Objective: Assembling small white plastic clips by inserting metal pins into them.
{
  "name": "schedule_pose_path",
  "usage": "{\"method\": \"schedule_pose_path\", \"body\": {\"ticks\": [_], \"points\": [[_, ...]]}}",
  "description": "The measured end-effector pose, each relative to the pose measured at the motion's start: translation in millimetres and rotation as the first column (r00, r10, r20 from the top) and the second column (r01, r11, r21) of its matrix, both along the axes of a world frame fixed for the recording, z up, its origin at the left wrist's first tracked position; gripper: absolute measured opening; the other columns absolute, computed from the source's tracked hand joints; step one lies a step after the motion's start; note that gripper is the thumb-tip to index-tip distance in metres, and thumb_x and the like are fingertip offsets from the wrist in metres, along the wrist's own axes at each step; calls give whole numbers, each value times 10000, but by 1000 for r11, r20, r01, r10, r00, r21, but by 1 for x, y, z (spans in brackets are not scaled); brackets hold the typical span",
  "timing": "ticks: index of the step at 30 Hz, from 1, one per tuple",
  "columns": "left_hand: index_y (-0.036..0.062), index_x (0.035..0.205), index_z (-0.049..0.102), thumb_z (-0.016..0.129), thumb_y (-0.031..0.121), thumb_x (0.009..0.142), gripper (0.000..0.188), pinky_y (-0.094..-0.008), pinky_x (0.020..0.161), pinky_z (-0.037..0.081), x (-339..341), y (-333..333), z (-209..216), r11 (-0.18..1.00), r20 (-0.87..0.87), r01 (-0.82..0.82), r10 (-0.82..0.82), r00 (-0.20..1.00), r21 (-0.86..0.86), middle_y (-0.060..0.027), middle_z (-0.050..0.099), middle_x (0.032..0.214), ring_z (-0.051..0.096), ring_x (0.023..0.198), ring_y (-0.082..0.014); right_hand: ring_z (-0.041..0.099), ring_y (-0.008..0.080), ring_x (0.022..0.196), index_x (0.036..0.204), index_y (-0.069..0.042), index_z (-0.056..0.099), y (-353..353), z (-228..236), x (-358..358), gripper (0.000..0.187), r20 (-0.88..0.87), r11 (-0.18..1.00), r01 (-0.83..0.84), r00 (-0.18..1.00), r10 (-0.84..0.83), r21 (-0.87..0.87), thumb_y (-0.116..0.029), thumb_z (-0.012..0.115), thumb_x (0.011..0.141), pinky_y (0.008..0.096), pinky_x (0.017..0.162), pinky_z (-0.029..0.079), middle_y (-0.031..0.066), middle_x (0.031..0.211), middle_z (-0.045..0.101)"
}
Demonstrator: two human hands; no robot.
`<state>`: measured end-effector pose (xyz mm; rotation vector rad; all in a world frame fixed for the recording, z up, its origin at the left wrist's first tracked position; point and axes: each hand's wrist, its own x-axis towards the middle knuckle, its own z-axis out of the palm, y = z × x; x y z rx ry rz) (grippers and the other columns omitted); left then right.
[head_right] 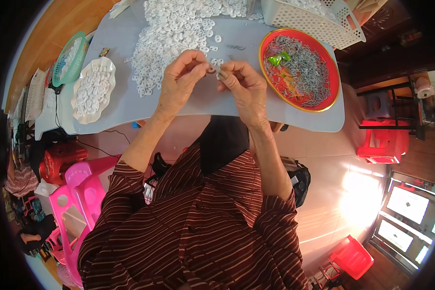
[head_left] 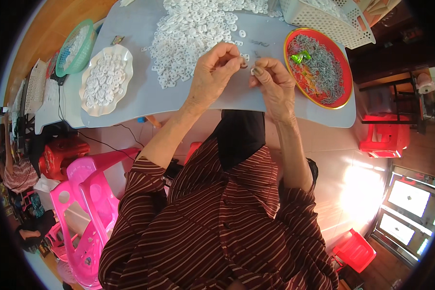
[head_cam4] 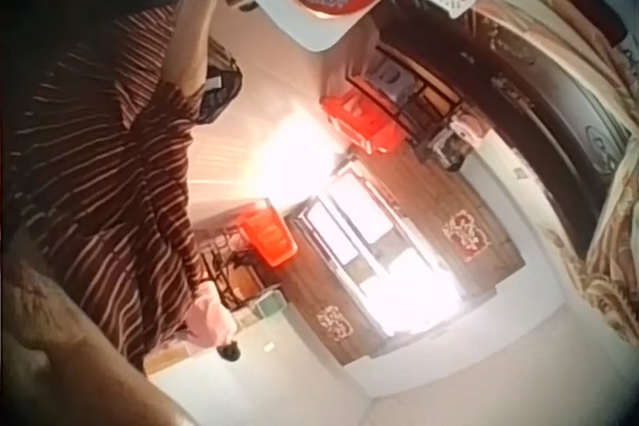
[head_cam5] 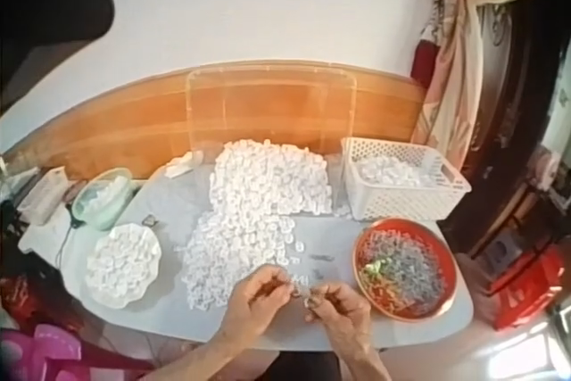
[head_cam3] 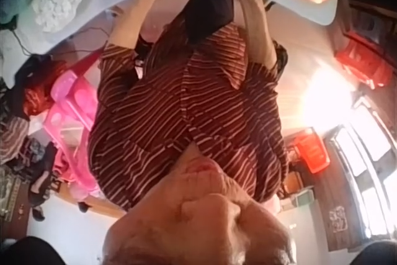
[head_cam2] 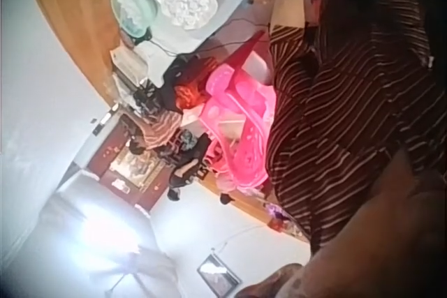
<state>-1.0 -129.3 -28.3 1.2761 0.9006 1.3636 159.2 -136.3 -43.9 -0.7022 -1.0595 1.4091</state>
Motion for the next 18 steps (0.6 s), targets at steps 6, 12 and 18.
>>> {"method": "schedule_pose_path", "body": {"ticks": [6, 12, 18], "points": [[10, 934, 613, 577, 89, 882, 101, -174, 634, 408, -6, 6, 4, 999, -34, 18, -17, 999, 40, 11, 580, 795, 499, 723, -41, 589, 102, 728, 986, 1, 612, 0, 1, -3, 126, 51, 999, 23, 998, -24, 23, -47, 631, 871, 226, 674, 498, 35, 854, 626], [-2, 933, 630, 574, 108, 882, 134, -194, 643, 412, -11, 14, 11, 994, -57, 108, -107, 993, 13, 17, 566, 771, 490, 716, -49, 589, 86, 753, 1044, -6, 578, -1, 6, -5, 181, 160, 998, 41, 986, -49, 52, -12, 613, 867, 226, 690, 518, 30, 885, 623], [5, 889, 623, 574, 104, 875, 111, -205, 621, 398, -6, 17, 17, 993, -134, 113, -108, 985, 29, 28, 541, 724, 474, 692, -50, 588, 82, 773, 1075, -6, 559, -2, 6, -5, 225, 176, 997, 58, 982, -67, 55, -14, 622, 859, 226, 688, 520, 37, 894, 627]]}}
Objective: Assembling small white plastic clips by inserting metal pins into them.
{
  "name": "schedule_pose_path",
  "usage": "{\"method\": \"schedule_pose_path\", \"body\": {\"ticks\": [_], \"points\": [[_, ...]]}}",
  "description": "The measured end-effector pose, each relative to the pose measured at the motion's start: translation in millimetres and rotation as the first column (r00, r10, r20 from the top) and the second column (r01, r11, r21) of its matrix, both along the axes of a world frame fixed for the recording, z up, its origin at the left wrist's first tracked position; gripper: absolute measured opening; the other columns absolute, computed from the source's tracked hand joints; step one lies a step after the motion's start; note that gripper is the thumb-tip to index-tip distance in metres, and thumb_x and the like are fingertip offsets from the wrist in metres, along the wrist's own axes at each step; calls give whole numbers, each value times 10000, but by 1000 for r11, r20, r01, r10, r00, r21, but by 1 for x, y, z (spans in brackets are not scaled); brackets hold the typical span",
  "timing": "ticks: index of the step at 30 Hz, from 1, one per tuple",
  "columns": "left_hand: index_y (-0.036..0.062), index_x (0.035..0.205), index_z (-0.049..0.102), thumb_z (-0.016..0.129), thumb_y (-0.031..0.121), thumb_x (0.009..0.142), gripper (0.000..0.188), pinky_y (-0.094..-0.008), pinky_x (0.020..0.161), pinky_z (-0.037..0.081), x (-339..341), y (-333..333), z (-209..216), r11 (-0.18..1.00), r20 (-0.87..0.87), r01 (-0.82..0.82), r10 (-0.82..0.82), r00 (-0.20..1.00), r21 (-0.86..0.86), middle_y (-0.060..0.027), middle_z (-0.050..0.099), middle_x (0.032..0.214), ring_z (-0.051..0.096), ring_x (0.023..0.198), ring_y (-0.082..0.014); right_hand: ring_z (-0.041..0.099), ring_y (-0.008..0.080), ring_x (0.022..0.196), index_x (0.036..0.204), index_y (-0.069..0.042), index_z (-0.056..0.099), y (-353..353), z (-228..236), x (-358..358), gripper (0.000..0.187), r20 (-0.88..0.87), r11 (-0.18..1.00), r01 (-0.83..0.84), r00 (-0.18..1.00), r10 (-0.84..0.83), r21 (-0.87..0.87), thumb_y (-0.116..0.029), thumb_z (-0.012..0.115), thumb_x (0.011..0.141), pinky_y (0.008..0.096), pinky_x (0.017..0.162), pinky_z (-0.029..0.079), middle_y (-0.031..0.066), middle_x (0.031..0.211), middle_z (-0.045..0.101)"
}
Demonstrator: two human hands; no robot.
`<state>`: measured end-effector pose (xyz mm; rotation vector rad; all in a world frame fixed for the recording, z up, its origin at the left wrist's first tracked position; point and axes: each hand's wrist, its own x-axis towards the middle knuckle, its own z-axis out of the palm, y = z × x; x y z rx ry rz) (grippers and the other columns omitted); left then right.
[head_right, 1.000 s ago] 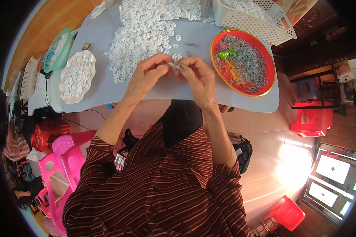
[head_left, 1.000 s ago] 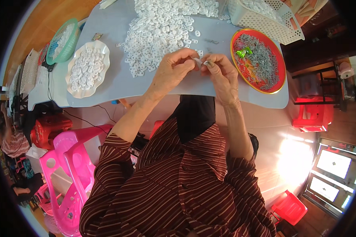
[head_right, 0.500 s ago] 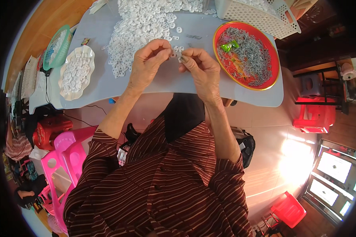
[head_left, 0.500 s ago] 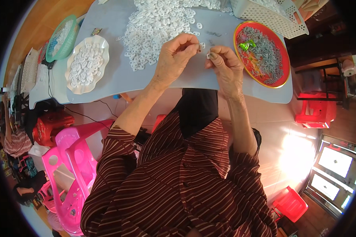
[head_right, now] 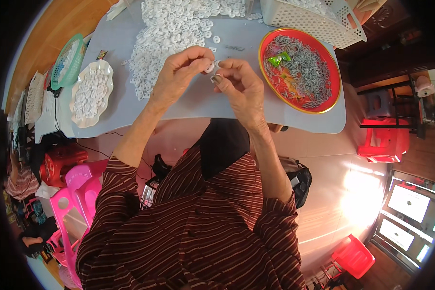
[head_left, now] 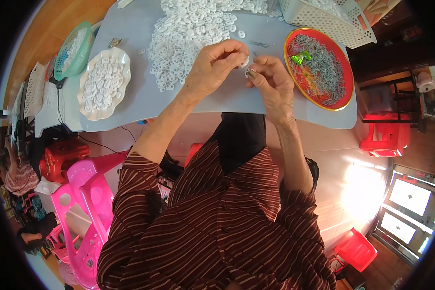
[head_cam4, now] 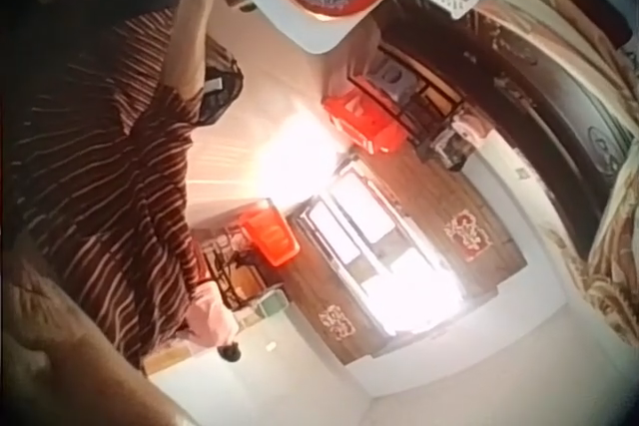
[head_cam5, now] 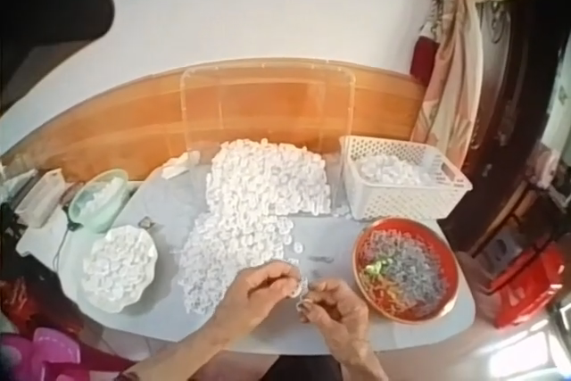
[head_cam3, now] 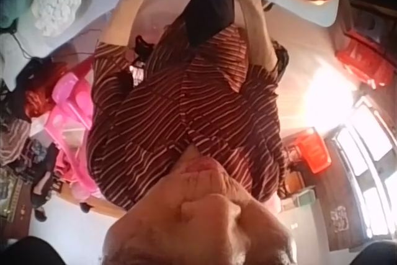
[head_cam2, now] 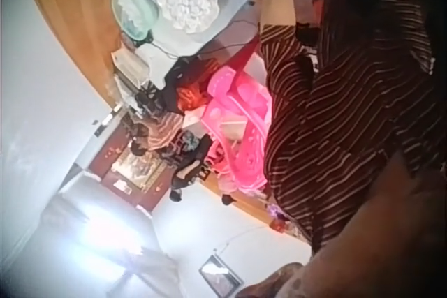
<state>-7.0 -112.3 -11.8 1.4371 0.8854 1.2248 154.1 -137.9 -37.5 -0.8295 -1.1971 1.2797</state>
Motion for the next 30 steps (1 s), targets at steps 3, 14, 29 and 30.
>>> {"method": "schedule_pose_path", "body": {"ticks": [3, 14, 29, 30], "points": [[7, 848, 608, 574, 99, 873, 101, -205, 618, 397, 0, 9, -8, 1000, 14, 31, -31, 999, -4, 31, 534, 710, 472, 686, -49, 587, 82, 780, 1081, -6, 555, 1, 3, 0, 232, 34, 1000, -9, 999, 10, -15, -15, 622, 859, 230, 692, 518, 43, 896, 628], [9, 850, 623, 612, 128, 868, 121, -217, 637, 429, -3, 7, -12, 995, -14, 84, -85, 996, -48, 23, 567, 728, 502, 693, -54, 579, 81, 790, 1088, -3, 547, -1, 2, 2, 243, 13, 1000, 24, 1000, -24, 4, -4, 618, 855, 232, 697, 511, 42, 891, 626], [16, 928, 625, 609, 144, 883, 137, -236, 718, 446, -7, 12, -10, 986, -6, 147, -148, 989, -75, 1, 582, 829, 528, 763, -98, 581, 84, 736, 1077, 0, 557, 0, -1, -1, 231, 32, 998, 48, 998, -50, 45, -10, 620, 855, 218, 669, 499, 46, 869, 634], [17, 922, 624, 608, 142, 882, 133, -236, 715, 444, -6, 12, -9, 988, -14, 138, -140, 990, -72, 3, 579, 824, 526, 761, -96, 581, 83, 726, 1077, 1, 560, 0, -2, -1, 232, 17, 998, 50, 999, -51, 48, -10, 621, 854, 216, 663, 498, 46, 865, 635]]}}
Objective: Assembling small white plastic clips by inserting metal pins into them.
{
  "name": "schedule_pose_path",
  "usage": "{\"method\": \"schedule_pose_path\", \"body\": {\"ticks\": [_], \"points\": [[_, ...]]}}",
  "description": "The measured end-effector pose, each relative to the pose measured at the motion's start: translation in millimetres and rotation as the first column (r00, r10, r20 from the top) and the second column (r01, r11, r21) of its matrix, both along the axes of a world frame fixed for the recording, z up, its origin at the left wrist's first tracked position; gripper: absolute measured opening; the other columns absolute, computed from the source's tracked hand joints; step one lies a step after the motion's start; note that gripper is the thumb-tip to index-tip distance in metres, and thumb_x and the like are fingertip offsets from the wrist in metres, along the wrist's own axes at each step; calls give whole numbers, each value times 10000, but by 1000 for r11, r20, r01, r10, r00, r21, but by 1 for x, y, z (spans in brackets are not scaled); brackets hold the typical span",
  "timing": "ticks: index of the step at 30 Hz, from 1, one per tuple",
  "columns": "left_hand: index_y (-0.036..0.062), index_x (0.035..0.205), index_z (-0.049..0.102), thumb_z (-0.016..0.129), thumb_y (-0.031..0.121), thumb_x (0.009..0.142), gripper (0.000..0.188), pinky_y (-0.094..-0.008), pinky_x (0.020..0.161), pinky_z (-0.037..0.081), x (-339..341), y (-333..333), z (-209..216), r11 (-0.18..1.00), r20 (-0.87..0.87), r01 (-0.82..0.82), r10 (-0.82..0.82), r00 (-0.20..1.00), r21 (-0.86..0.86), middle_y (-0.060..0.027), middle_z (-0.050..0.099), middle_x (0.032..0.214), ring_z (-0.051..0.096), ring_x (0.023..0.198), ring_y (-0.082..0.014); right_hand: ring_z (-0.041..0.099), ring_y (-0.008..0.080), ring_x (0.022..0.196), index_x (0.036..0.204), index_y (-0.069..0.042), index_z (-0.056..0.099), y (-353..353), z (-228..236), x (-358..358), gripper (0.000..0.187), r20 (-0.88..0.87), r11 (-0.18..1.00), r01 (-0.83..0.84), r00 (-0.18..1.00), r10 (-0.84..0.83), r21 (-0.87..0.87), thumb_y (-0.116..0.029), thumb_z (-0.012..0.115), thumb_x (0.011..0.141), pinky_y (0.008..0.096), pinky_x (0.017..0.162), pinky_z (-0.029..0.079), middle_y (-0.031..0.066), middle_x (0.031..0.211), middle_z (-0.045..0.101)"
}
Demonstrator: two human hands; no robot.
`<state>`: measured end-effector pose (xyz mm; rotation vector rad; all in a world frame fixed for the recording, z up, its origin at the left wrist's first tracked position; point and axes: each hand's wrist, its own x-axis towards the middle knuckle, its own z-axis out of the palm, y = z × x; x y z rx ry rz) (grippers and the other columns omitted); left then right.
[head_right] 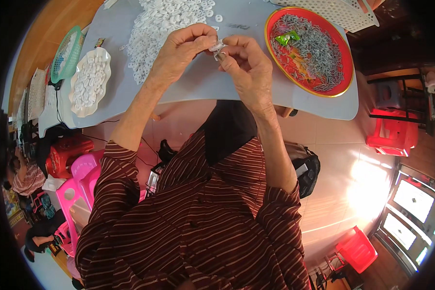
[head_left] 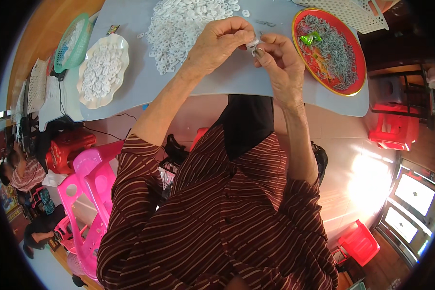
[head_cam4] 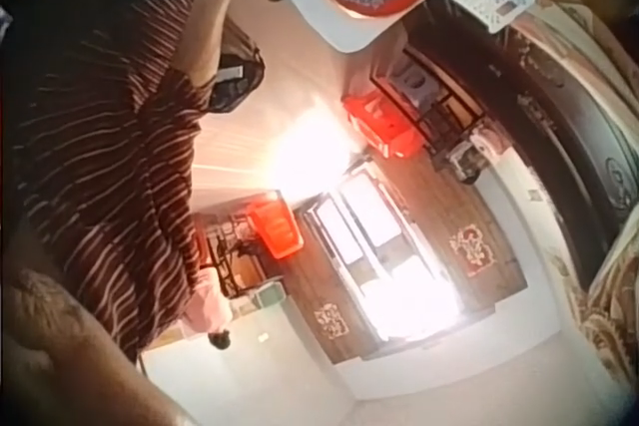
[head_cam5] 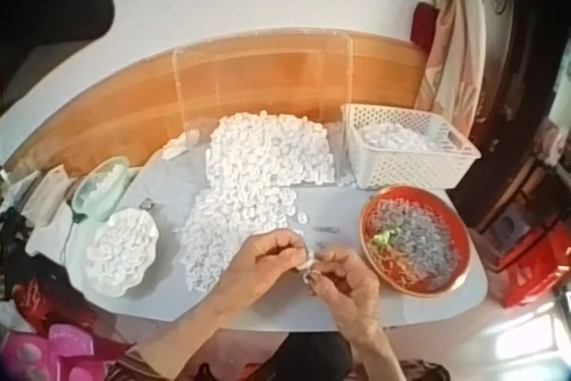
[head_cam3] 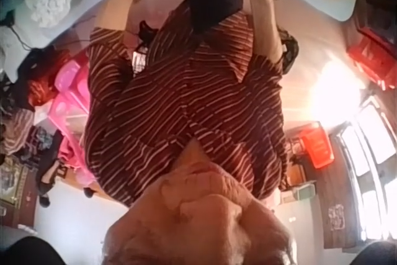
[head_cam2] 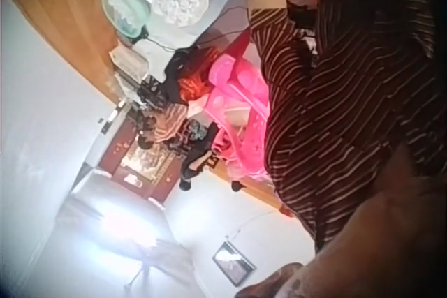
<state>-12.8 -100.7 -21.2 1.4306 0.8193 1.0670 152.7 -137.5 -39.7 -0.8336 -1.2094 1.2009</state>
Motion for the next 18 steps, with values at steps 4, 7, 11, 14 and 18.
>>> {"method": "schedule_pose_path", "body": {"ticks": [4, 7, 11, 14, 18], "points": [[15, 907, 616, 598, 141, 886, 129, -225, 697, 428, 0, 1, 0, 995, -95, -34, 43, 995, 91, 18, 566, 799, 511, 748, -74, 583, 82, 725, 1079, -1, 567, -2, 3, 1, 233, 52, 1000, 4, 999, -4, -6, -4, 620, 851, 212, 658, 498, 45, 867, 635], [14, 898, 607, 589, 146, 891, 134, -213, 686, 415, 2, 2, 5, 982, -229, -38, 82, 970, 187, 32, 561, 783, 496, 741, -55, 584, 81, 723, 1081, -3, 572, -2, 2, 2, 237, 28, 1000, 12, 1000, -11, -16, -9, 622, 849, 211, 658, 499, 43, 860, 633], [13, 895, 603, 589, 158, 894, 146, -209, 676, 406, 3, 2, 11, 977, -288, -30, 91, 953, 210, 39, 561, 776, 484, 732, -48, 583, 80, 718, 1087, -1, 571, -1, 1, 1, 250, 64, 1000, 22, 998, -22, 4, -26, 631, 845, 207, 662, 497, 40, 855, 630], [20, 895, 609, 593, 165, 893, 147, -216, 682, 415, 3, 4, 11, 969, -285, -15, 88, 954, 249, 39, 563, 785, 493, 739, -52, 582, 79, 717, 1090, -2, 570, 1, 2, 2, 257, 63, 1000, 22, 998, -22, 10, -33, 635, 843, 205, 661, 494, 40, 855, 630], [25, 859, 610, 593, 147, 880, 126, -210, 633, 397, 4, 4, 2, 988, -167, -24, 50, 985, 154, 43, 539, 732, 471, 688, -43, 579, 76, 713, 1088, -6, 571, 0, -1, 0, 257, 71, 1000, 8, 997, -9, 8, -34, 636, 840, 203, 658, 491, 40, 856, 631]]}}
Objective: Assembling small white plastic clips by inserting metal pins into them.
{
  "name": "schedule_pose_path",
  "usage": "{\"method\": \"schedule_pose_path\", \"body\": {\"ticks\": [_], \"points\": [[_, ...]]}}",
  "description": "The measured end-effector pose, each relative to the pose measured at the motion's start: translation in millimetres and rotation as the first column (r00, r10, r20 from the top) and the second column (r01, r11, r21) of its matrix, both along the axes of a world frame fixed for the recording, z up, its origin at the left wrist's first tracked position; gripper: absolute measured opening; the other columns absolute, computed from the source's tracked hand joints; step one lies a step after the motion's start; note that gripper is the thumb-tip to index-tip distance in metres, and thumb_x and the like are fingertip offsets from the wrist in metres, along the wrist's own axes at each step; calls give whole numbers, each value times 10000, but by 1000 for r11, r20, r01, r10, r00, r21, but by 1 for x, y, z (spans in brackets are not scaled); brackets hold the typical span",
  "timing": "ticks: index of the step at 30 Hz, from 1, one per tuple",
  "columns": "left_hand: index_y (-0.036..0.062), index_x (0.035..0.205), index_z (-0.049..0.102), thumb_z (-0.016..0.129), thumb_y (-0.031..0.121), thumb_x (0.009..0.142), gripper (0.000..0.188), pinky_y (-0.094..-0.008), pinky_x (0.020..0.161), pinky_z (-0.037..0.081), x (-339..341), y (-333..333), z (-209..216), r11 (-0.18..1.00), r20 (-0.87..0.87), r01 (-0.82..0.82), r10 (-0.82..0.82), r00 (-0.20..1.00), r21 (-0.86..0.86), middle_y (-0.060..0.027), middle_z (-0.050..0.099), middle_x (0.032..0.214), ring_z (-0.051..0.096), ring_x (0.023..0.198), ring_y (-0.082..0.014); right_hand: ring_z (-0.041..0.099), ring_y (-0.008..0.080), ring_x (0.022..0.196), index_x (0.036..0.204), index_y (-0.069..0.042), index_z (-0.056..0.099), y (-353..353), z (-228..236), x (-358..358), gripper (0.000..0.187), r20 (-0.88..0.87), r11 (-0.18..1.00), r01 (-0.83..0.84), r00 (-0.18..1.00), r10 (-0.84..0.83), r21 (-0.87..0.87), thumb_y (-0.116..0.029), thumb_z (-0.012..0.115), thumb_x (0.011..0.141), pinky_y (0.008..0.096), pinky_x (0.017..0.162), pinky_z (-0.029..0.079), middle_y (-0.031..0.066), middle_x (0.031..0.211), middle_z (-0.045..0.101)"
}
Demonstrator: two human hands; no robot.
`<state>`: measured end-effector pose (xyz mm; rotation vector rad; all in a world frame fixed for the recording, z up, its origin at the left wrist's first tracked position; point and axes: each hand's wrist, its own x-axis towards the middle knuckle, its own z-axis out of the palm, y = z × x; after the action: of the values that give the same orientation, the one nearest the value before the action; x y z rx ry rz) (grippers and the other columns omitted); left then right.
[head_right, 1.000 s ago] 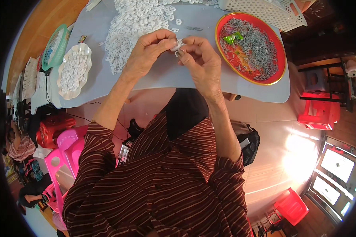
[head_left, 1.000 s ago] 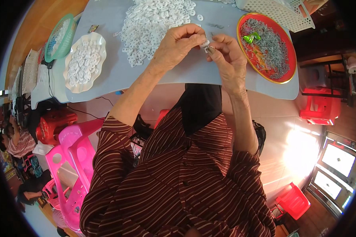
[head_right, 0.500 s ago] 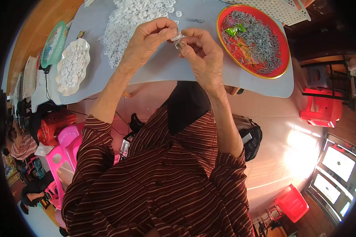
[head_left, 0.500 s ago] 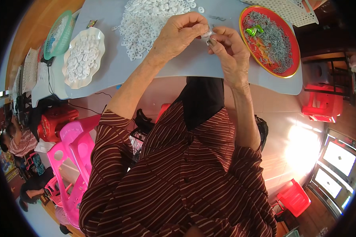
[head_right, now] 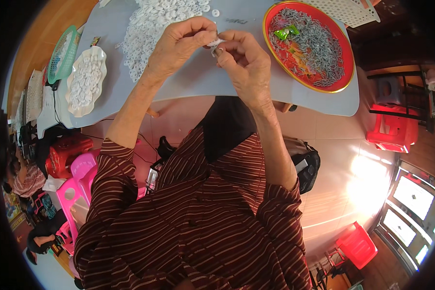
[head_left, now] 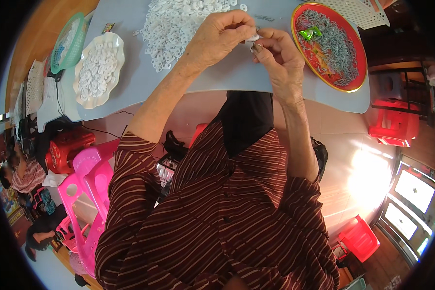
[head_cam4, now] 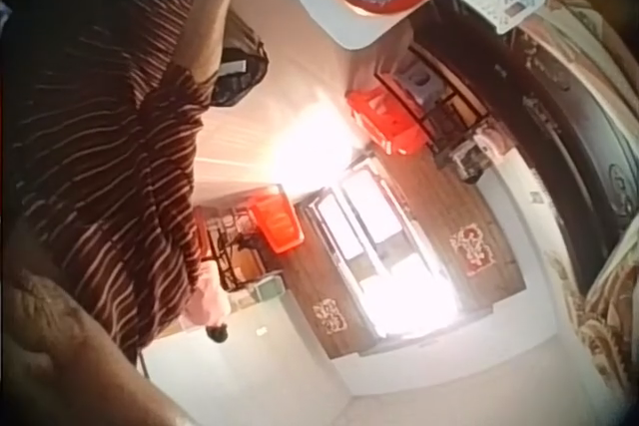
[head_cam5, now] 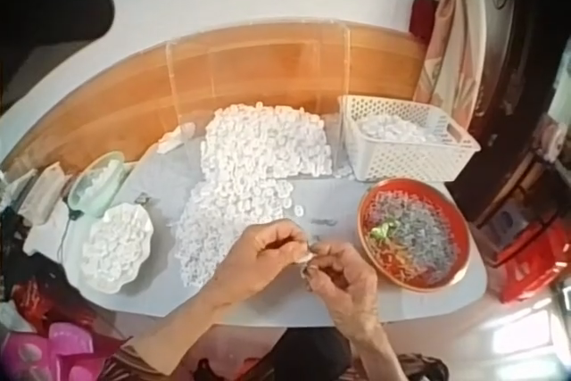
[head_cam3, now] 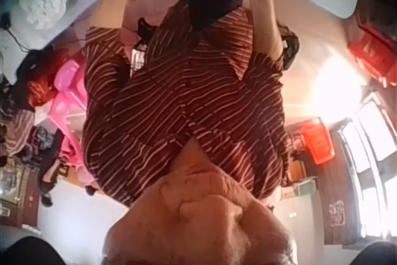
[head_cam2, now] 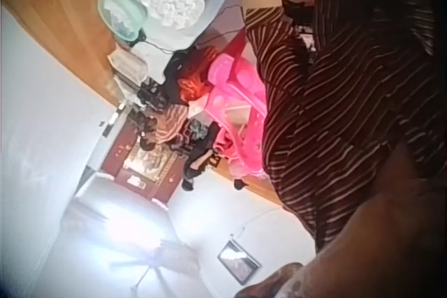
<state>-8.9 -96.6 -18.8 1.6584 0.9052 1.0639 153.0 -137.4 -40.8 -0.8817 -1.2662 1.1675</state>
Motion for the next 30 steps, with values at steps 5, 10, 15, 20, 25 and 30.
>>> {"method": "schedule_pose_path", "body": {"ticks": [5, 10, 15, 20, 25, 30], "points": [[32, 822, 611, 587, 135, 872, 117, -200, 570, 365, 0, -2, -2, 1000, 85, -1, 2, 996, -18, 58, 513, 677, 435, 631, -25, 580, 76, 713, 1085, -7, 572, 0, 1, 1, 257, -20, 1000, -1, 1000, 0, -20, -29, 635, 837, 202, 657, 490, 40, 859, 632], [18, 914, 620, 611, 140, 880, 127, -216, 681, 430, 0, -3, 1, 998, -56, -33, 37, 998, 57, 30, 572, 788, 502, 728, -58, 581, 77, 717, 1081, -8, 572, -1, 2, 1, 253, -4, 1000, 10, 1000, -10, 3, -28, 634, 837, 200, 656, 490, 38, 860, 631], [23, 898, 621, 615, 151, 877, 131, -205, 665, 418, -2, -2, 7, 998, -95, 1, 5, 995, 66, 36, 571, 769, 497, 726, -49, 587, 80, 718, 1078, -8, 573, 0, 2, 1, 246, -13, 1000, 13, 1000, -12, 5, -36, 635, 841, 199, 652, 491, 39, 861, 635], [31, 824, 601, 594, 140, 871, 119, -207, 533, 349, 1, -2, 3, 992, -57, -2, 10, 998, 125, 50, 497, 644, 418, 589, -30, 588, 78, 728, 1076, -7, 571, -1, 1, 0, 240, -14, 1000, 19, 1000, -19, 14, -43, 633, 847, 201, 659, 496, 41, 868, 635], [24, 840, 596, 598, 121, 865, 101, -208, 529, 353, 9, -9, 2, 976, 3, -101, 103, 995, 193, 40, 504, 650, 423, 587, -38, 589, 77, 733, 1081, -6, 565, 0, 1, 0, 240, -58, 999, 25, 998, -24, 29, -37, 628, 852, 202, 658, 499, 43, 873, 634], [18, 847, 591, 594, 103, 859, 87, -215, 533, 368, 11, -11, 3, 982, 23, -117, 115, 993, 149, 28, 523, 668, 438, 596, -47, 591, 82, 756, 1082, -4, 563, -1, 1, 0, 238, -24, 999, 38, 999, -37, 16, -22, 619, 851, 206, 672, 500, 43, 874, 629]]}}
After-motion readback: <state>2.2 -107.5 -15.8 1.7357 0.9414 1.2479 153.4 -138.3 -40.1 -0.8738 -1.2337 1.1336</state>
